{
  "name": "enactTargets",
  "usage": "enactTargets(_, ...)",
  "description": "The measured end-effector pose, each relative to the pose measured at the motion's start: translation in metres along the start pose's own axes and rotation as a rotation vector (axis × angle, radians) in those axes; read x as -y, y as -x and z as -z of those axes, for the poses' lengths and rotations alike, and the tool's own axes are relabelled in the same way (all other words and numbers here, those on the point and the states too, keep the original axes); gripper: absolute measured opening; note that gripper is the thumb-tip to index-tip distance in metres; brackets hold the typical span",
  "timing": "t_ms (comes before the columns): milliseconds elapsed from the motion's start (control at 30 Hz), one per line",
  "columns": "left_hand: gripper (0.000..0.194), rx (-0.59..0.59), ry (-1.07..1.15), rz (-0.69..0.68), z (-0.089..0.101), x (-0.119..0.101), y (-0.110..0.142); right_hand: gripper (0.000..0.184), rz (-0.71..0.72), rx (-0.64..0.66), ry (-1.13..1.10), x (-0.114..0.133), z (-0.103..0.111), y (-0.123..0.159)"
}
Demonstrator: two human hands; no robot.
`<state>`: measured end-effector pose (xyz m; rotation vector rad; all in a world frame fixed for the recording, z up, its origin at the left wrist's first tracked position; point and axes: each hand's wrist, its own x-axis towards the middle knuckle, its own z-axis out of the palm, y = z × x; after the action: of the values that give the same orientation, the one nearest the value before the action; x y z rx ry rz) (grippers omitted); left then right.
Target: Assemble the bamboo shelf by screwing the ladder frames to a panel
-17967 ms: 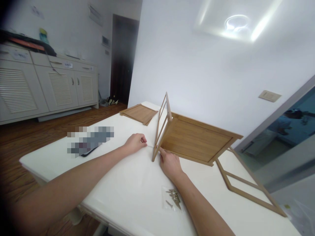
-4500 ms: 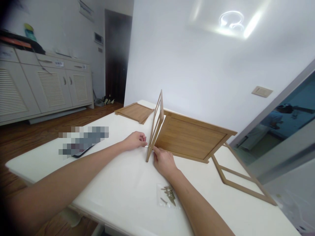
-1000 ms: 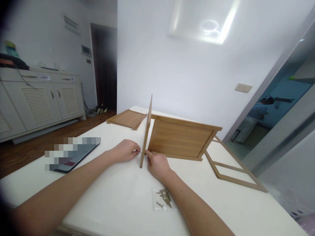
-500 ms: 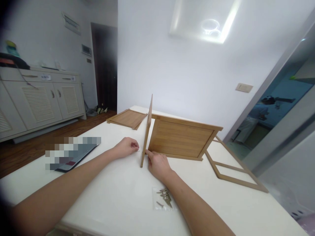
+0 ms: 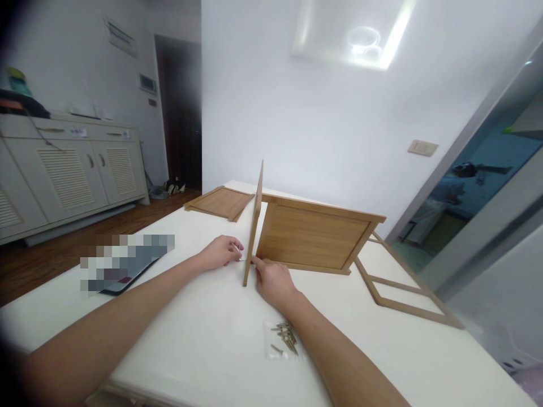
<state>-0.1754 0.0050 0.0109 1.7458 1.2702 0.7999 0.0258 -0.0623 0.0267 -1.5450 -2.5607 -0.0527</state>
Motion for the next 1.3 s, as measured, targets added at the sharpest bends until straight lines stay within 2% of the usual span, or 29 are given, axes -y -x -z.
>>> enactTargets(267,0.009,-0.049,-0.049,-0.062,-0.0028,0.0011,0.0003,0.049,-0.002,0.009,0.008,0.0002,-0.0003,-0.0005)
enactTargets(567,0.009,-0.089,-0.061,-0.064,-0.0057,0.0024,-0.0015,0.049,0.001,0.0,0.016,-0.0007,-0.0014,-0.001)
enactTargets(867,0.007,-0.001,0.039,-0.021,-0.0048,0.0027,-0.0028,0.048,0.001,-0.015,0.001,-0.0002,-0.0014,-0.0007)
enactTargets(1000,0.008,0.0,0.044,-0.022,-0.0047,0.0046,-0.004,0.048,-0.002,-0.012,0.003,0.0,-0.0012,-0.0011)
enactTargets(1300,0.009,-0.018,-0.039,-0.159,-0.0033,0.006,-0.0015,0.048,0.007,-0.006,0.009,-0.0002,-0.0002,-0.0007)
